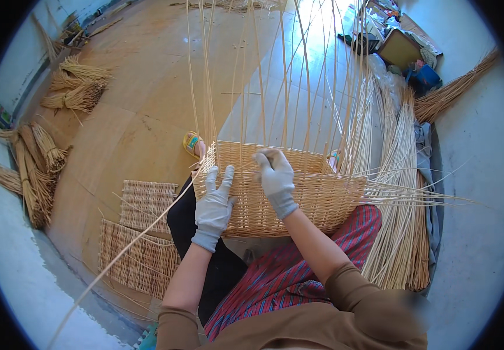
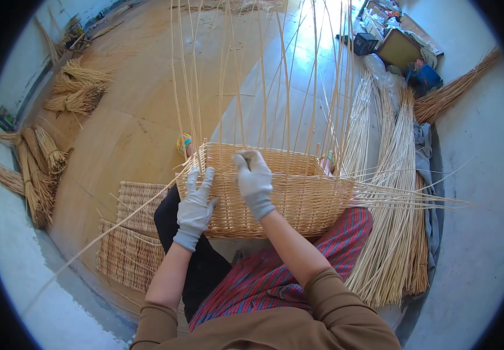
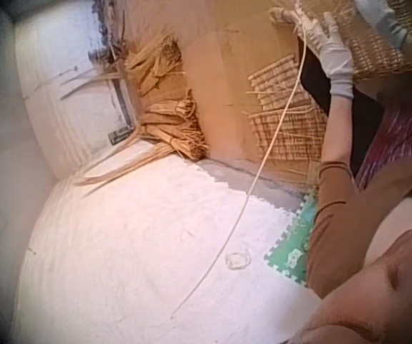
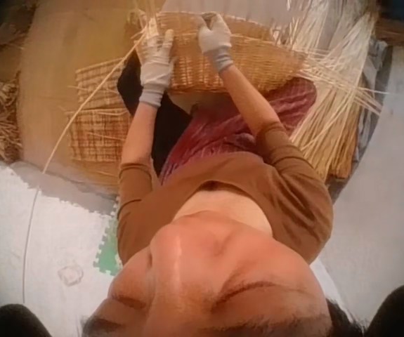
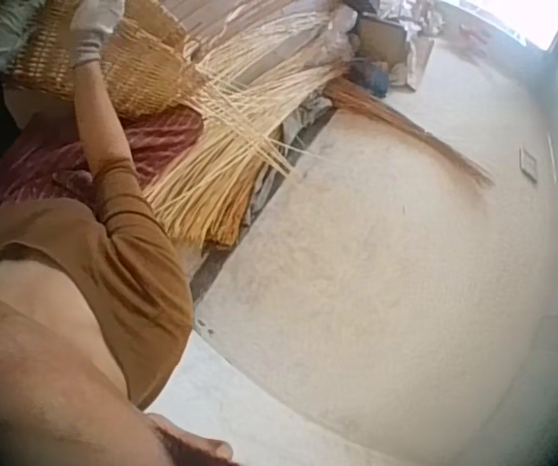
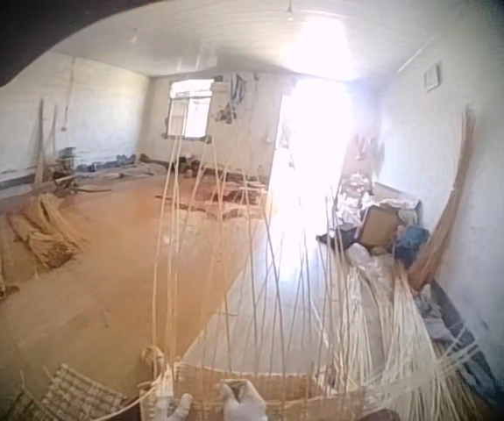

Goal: The recorder is weaving a wicker or straw basket by hand, using long stalks to create the sides and base.

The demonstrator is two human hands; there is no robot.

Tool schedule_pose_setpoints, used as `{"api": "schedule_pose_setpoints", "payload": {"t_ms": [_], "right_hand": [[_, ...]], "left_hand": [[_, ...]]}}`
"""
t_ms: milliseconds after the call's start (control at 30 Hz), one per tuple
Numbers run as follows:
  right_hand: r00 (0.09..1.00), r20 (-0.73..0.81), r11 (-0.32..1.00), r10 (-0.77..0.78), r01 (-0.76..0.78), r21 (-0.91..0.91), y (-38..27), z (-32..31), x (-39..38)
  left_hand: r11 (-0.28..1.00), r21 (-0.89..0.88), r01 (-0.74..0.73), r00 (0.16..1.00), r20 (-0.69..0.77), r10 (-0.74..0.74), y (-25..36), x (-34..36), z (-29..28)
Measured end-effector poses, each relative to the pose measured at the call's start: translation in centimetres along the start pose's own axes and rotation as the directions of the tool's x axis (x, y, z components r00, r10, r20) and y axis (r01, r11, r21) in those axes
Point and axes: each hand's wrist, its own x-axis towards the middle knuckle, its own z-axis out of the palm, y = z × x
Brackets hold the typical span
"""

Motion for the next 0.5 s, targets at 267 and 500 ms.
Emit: {"api": "schedule_pose_setpoints", "payload": {"t_ms": [267,500], "right_hand": [[0.911,0.239,0.593,-0.337,0.402,-0.698,-4.3,5.1,5.4],[0.990,0.073,0.993,-0.117,0.114,0.032,-0.1,-5.6,-0.1]], "left_hand": [[0.992,-0.072,0.103,0.995,0.022,-0.101,1.7,0.9,0.0],[0.982,-0.186,-0.040,0.988,-0.153,0.011,0.7,0.6,1.4]]}}
